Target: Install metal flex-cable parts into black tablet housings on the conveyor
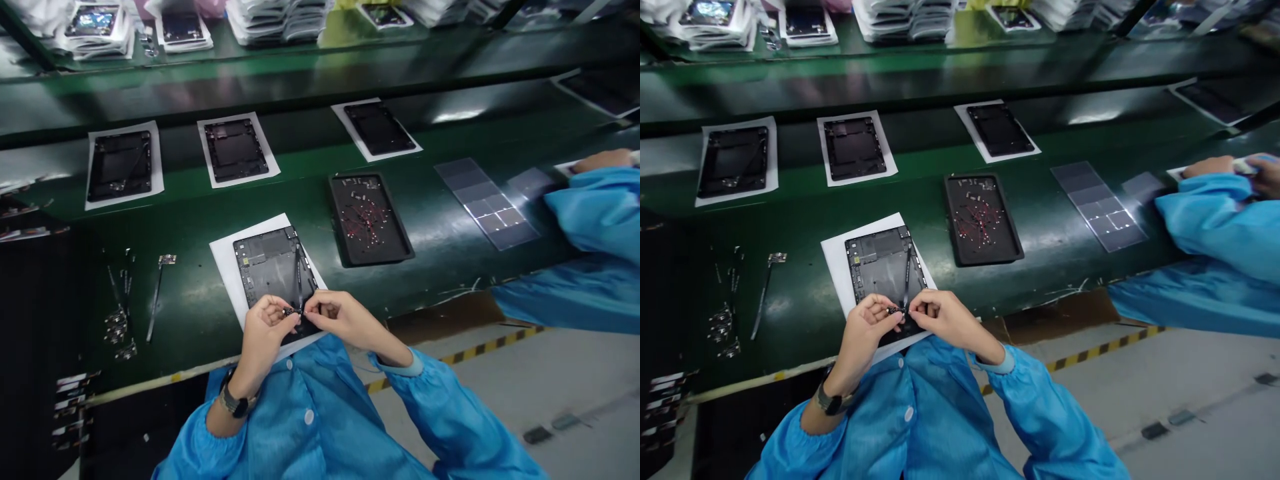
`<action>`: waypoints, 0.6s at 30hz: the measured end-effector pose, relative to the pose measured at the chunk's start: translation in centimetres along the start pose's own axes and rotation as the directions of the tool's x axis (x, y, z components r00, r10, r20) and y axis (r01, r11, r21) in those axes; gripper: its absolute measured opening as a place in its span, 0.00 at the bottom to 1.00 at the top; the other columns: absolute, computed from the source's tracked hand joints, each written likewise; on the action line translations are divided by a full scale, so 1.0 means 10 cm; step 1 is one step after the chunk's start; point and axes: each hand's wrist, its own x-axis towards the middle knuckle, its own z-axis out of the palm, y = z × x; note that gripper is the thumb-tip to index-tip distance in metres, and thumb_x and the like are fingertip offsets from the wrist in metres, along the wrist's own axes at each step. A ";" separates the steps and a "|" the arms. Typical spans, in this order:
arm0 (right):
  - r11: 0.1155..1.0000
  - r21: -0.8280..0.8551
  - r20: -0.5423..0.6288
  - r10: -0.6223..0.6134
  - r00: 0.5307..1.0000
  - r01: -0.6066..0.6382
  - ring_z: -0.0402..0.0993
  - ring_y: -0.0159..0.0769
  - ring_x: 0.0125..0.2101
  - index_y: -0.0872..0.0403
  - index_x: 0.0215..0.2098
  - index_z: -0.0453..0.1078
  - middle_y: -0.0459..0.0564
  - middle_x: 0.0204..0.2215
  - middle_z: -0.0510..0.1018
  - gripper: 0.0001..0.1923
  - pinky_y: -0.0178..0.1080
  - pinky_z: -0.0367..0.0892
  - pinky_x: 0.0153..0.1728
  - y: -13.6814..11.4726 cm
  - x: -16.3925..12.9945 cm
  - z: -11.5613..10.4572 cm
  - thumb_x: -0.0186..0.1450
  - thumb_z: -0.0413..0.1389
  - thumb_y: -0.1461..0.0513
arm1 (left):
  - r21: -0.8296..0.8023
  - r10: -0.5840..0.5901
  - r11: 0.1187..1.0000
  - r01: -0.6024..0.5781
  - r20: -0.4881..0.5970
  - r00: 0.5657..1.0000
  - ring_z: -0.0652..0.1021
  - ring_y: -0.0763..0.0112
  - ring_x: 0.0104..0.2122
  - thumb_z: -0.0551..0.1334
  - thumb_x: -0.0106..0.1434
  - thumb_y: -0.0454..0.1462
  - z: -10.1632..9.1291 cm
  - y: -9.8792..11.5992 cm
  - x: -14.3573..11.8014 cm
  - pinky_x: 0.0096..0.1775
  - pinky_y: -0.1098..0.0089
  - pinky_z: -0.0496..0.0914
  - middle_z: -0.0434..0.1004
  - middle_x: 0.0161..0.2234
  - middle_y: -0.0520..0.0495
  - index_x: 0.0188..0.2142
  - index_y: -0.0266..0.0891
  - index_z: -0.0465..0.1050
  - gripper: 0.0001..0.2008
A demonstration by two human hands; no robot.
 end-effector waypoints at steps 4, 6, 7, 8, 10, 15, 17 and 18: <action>0.999 0.027 0.008 -0.023 1.000 0.023 0.63 0.27 0.22 0.56 0.32 0.77 0.47 0.28 0.74 0.12 0.32 0.57 0.23 0.00 -0.01 -0.02 0.64 0.57 0.56 | -0.023 -0.014 1.000 0.013 -0.001 1.000 0.79 0.68 0.27 0.74 0.46 0.39 0.01 0.01 0.02 0.27 0.72 0.72 0.76 0.25 0.50 0.30 0.38 0.68 0.17; 0.999 0.035 0.010 -0.022 1.000 0.021 0.63 0.27 0.22 0.56 0.32 0.77 0.47 0.28 0.74 0.12 0.32 0.57 0.23 0.01 -0.02 -0.02 0.64 0.58 0.56 | -0.031 -0.022 0.999 0.022 0.003 1.000 0.80 0.67 0.27 0.74 0.45 0.40 0.02 0.02 0.02 0.26 0.71 0.73 0.76 0.24 0.50 0.30 0.38 0.68 0.18; 0.999 0.038 0.009 -0.022 1.000 0.022 0.63 0.27 0.22 0.56 0.31 0.77 0.47 0.28 0.74 0.11 0.32 0.57 0.23 0.02 -0.02 -0.02 0.64 0.58 0.57 | -0.033 -0.025 0.999 0.025 0.003 1.000 0.80 0.67 0.26 0.74 0.45 0.40 0.03 0.02 0.02 0.26 0.71 0.73 0.76 0.24 0.50 0.29 0.37 0.68 0.17; 0.999 0.042 0.006 -0.025 1.000 0.025 0.63 0.27 0.23 0.56 0.31 0.78 0.47 0.27 0.74 0.10 0.32 0.57 0.23 0.03 -0.02 -0.01 0.64 0.58 0.58 | -0.034 -0.028 0.999 0.028 0.004 1.000 0.79 0.67 0.26 0.74 0.45 0.40 0.04 0.02 0.02 0.26 0.71 0.73 0.76 0.24 0.50 0.29 0.37 0.68 0.17; 0.998 0.053 0.002 -0.033 0.999 0.033 0.63 0.27 0.23 0.56 0.30 0.78 0.47 0.27 0.74 0.08 0.32 0.56 0.23 0.05 -0.03 0.00 0.62 0.59 0.61 | -0.031 -0.037 0.999 0.037 0.007 0.999 0.79 0.68 0.26 0.74 0.44 0.39 0.06 0.03 0.01 0.26 0.71 0.73 0.76 0.23 0.50 0.28 0.37 0.68 0.17; 0.997 0.077 -0.013 -0.014 1.000 0.015 0.63 0.27 0.23 0.56 0.27 0.77 0.46 0.26 0.73 0.07 0.32 0.56 0.23 0.07 -0.03 0.02 0.60 0.60 0.61 | 0.002 -0.056 0.998 0.056 0.013 0.998 0.79 0.68 0.24 0.74 0.44 0.38 0.09 0.02 0.01 0.25 0.72 0.73 0.76 0.22 0.51 0.28 0.38 0.68 0.17; 0.997 0.083 -0.015 0.000 1.000 0.001 0.62 0.26 0.22 0.56 0.27 0.77 0.46 0.26 0.73 0.07 0.31 0.56 0.22 0.06 -0.04 0.01 0.61 0.60 0.61 | 0.012 -0.059 0.998 0.059 0.016 0.998 0.79 0.67 0.25 0.74 0.44 0.39 0.08 0.03 0.01 0.25 0.72 0.73 0.76 0.22 0.50 0.29 0.37 0.69 0.17; 0.996 0.085 -0.014 0.005 1.000 -0.004 0.62 0.26 0.22 0.56 0.27 0.77 0.46 0.26 0.73 0.08 0.31 0.56 0.22 0.06 -0.04 0.01 0.61 0.60 0.61 | 0.016 -0.064 0.998 0.063 0.019 0.998 0.80 0.67 0.25 0.74 0.44 0.39 0.08 0.03 0.01 0.25 0.71 0.73 0.76 0.22 0.50 0.29 0.37 0.69 0.17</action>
